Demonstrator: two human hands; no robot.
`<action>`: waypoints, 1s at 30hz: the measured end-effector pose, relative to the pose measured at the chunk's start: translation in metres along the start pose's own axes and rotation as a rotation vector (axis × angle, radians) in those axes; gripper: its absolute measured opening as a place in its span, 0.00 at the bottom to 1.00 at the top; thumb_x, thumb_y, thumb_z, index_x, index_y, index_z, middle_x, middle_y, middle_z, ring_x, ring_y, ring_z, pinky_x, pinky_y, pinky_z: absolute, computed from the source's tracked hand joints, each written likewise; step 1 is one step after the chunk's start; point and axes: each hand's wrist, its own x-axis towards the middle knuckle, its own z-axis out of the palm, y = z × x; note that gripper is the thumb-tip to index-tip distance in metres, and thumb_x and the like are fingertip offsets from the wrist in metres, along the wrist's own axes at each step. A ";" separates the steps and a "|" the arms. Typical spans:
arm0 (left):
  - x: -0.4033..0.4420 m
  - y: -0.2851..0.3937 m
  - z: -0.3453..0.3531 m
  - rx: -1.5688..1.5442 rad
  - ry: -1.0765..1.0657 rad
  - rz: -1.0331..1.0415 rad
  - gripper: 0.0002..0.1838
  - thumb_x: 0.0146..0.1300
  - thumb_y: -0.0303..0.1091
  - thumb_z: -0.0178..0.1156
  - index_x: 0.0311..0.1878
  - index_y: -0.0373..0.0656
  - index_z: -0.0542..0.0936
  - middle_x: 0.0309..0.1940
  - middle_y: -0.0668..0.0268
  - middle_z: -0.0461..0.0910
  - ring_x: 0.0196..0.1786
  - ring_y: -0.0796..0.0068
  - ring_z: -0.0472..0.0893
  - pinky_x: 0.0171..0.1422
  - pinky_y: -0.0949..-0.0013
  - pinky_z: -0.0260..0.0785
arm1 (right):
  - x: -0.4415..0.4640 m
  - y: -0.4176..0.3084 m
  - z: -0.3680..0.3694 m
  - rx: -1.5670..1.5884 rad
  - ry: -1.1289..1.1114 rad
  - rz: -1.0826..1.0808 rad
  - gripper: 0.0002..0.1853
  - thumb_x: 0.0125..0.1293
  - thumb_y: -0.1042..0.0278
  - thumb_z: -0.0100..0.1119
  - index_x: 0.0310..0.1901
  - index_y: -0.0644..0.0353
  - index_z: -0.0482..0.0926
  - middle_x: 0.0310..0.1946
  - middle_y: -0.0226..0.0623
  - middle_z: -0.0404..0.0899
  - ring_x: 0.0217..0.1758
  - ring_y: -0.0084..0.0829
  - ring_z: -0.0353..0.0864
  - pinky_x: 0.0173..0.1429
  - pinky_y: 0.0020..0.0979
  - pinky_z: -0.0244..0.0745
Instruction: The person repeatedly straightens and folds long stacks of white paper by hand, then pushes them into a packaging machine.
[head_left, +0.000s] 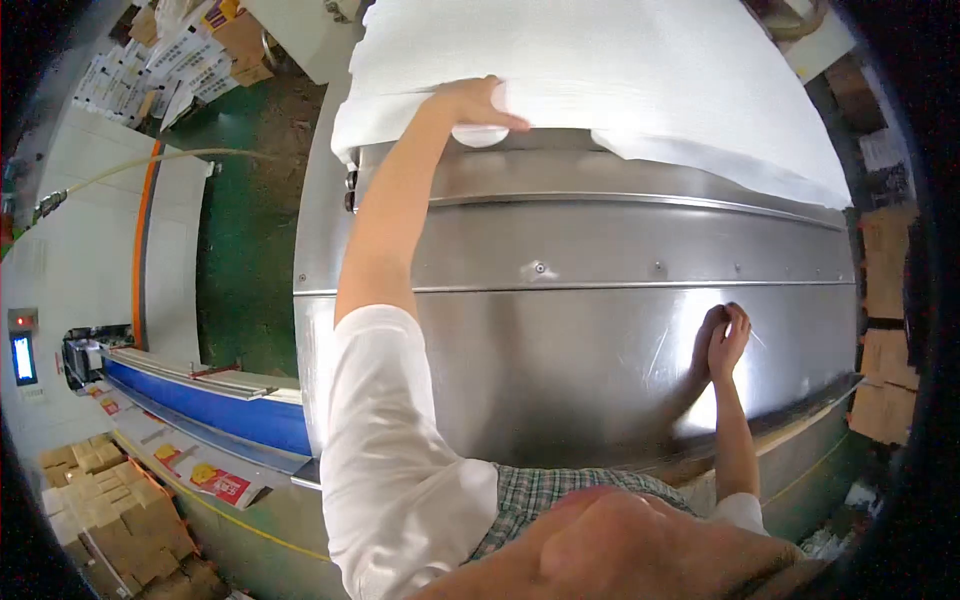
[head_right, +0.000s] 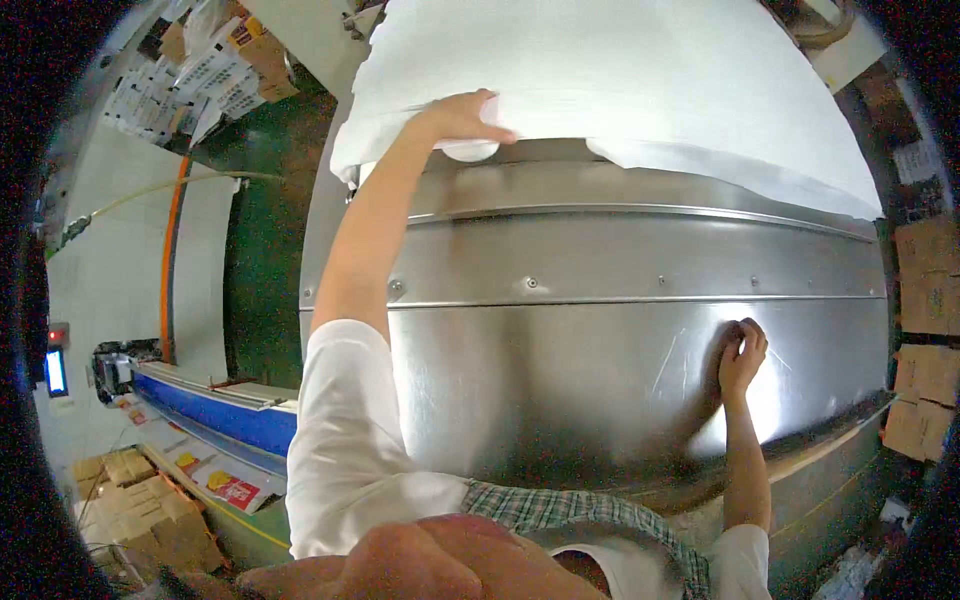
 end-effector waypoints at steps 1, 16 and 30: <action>-0.001 0.003 0.008 0.183 0.098 0.053 0.58 0.30 0.72 0.60 0.64 0.46 0.58 0.60 0.51 0.63 0.63 0.58 0.62 0.66 0.53 0.50 | 0.008 0.000 0.002 0.039 -0.055 0.033 0.15 0.52 0.80 0.48 0.44 0.61 0.70 0.44 0.44 0.72 0.48 0.45 0.69 0.54 0.40 0.63; -0.051 0.035 0.034 0.535 0.203 -0.038 0.43 0.35 0.59 0.67 0.57 0.50 0.66 0.50 0.58 0.72 0.56 0.55 0.69 0.62 0.41 0.50 | 0.277 -0.330 0.108 0.430 -0.433 -0.565 0.17 0.65 0.59 0.40 0.47 0.59 0.73 0.44 0.45 0.74 0.51 0.45 0.69 0.56 0.39 0.63; -0.026 0.066 0.026 0.517 0.028 -0.466 0.55 0.28 0.52 0.71 0.65 0.50 0.56 0.64 0.64 0.58 0.66 0.55 0.57 0.58 0.26 0.46 | 0.340 -0.059 0.107 -0.145 -0.498 -0.349 0.33 0.60 0.32 0.32 0.53 0.48 0.71 0.50 0.38 0.74 0.55 0.39 0.70 0.55 0.49 0.61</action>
